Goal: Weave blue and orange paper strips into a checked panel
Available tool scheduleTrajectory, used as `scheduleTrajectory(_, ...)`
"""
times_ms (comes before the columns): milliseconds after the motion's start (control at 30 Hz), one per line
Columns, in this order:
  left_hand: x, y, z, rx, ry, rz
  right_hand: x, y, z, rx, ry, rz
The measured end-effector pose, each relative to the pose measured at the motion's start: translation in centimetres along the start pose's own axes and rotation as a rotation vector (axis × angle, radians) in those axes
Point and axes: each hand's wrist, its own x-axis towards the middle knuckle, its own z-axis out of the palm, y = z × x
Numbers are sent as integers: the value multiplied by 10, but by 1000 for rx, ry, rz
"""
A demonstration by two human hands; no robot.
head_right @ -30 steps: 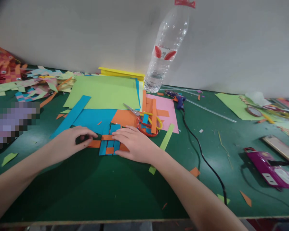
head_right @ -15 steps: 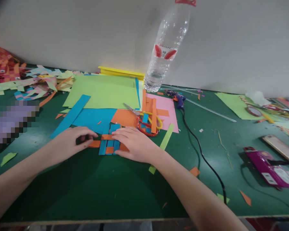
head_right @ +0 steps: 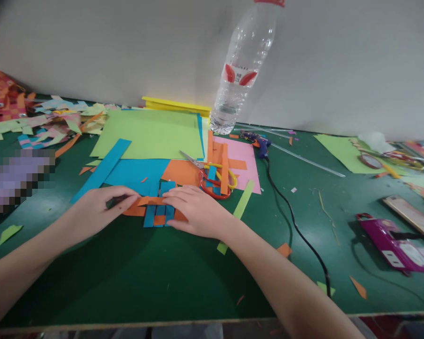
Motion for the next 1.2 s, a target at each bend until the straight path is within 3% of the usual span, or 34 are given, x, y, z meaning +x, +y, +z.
scheduleTrajectory(267, 1, 4, 5, -118, 5, 15, 0, 0, 0, -1, 11, -1)
scheduleTrajectory(767, 6, 0, 18, 13, 1, 138, 0, 1, 1, 5, -6, 2)
scheduleTrajectory(1200, 5, -2, 19, 64, -5, 151, 0, 0, 0, -1, 1, 0)
